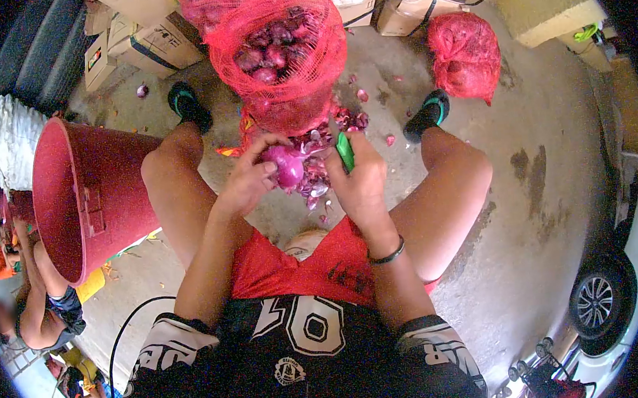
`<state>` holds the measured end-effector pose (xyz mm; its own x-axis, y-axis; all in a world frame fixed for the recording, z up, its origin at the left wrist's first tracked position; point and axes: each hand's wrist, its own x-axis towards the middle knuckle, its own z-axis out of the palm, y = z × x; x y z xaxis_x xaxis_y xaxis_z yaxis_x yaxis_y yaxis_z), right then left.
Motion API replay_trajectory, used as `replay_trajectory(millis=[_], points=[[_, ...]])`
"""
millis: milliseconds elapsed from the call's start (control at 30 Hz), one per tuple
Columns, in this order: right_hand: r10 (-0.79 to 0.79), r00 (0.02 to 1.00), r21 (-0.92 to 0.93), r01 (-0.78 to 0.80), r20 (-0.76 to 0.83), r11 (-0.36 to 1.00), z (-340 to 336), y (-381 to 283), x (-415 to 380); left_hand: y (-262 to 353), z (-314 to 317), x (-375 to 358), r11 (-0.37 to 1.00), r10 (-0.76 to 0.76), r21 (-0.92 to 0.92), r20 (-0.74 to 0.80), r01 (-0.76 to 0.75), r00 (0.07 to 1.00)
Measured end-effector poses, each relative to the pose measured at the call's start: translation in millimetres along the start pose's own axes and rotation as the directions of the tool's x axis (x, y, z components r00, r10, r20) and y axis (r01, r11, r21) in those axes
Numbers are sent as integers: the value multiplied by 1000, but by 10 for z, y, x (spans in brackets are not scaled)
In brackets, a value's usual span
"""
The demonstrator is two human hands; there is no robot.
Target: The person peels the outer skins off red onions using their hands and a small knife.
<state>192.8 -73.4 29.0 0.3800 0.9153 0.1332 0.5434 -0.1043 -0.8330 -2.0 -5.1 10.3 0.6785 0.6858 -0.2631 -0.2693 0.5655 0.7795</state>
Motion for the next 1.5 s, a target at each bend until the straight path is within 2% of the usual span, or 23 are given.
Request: replay_trajectory(millis=[100, 200, 300, 400, 467, 500, 533, 567, 600, 633, 700, 733, 767, 800, 833, 867, 900, 967, 1067, 1167, 1267, 1367, 1500], points=[[53, 998, -48, -54, -37, 997, -30, 114, 54, -62, -64, 3, 999, -1, 44, 163, -6, 987], [45, 998, 0, -46, -41, 999, -75, 138, 101, -50, -13, -55, 999, 5, -44, 134, 1, 991], [84, 995, 109, -89, 51, 990, -46, 126, 53, -95, -48, -53, 992, -42, -121, 20, 45, 999], [98, 991, -6, -98, 88, 995, -20, 221, 37, 0, -161, -75, 990, -2, -142, -89, -11, 996], [134, 984, 28, -138, 119, 990, -65, 133, 22, 211, -465, -158, 981, 172, 130, -227, -145, 959], [152, 980, 41, -158, 132, 987, -90, 102, 24, 710, -215, -286, 927, 231, 364, -370, -89, 900], [128, 983, 74, -138, 128, 988, -80, 116, 21, 879, -422, -393, 929, 370, 111, -363, -354, 855], [105, 986, 109, -119, 126, 987, -41, 147, 13, 1049, -627, -502, 778, 503, -217, -348, -590, 791], [81, 989, 146, -99, 126, 984, -3, 171, 5, 1219, -831, -612, 541, 623, -477, -326, -693, 711], [126, 976, 177, -157, 177, 972, 20, 173, 4, 1381, -712, -653, 367, 734, -605, -278, -706, 620], [77, 995, 109, -83, 59, 991, 119, 76, -7, 1398, -344, -526, 546, 656, -292, -434, -785, 618], [46, 999, 73, -46, 1, 996, 174, 14, -13, 1390, -241, -483, 623, 625, -125, -513, -772, 588], [108, 994, 124, -109, 15, 986, 176, -110, -7, 1254, -45, -440, 820, 562, 395, -425, -414, 709], [29, 998, 76, -25, -47, 997, 185, -208, 1, 1120, 151, -396, 554, 485, 833, -327, 5, 811], [-51, 993, 21, 54, -107, 998, 186, -284, 5, 538, -138, -232, 635, 417, 758, -174, -149, 892], [-133, 977, -41, 128, -163, 991, 190, -317, 9, 168, -65, -168, 662, 359, 695, 32, -279, 933], [-167, 972, -99, 152, -167, 983, 195, -305, 3, 184, 349, -137, 585, 250, 794, 20, -167, 968], [-227, 959, -175, 197, -168, 965, 202, -258, -45, -83, 486, -64, 711, 145, 703, -112, -25, 983], [-343, 922, -250, 294, -181, 923, 197, -158, -75, -150, 566, 31, 787, 220, 612, -155, -81, 963], [-335, 928, -240, 293, -160, 926, 191, -159, -107, -47, 465, 38, 657, 81, 754, -42, -22, 996], [-326, 937, -220, 295, -122, 930, 200, -136, -137, -24, 483, 67, 563, 117, 823, 11, -75, 993], [-389, 908, -251, 345, -154, 904, 202, -112, -110, -50, 477, 113, 563, 164, 814, 59, -143, 985], [-430, 884, -253, 380, -184, 890, 223, -79, -95, -67, 474, 116, 518, 177, 845, 51, -137, 983]])
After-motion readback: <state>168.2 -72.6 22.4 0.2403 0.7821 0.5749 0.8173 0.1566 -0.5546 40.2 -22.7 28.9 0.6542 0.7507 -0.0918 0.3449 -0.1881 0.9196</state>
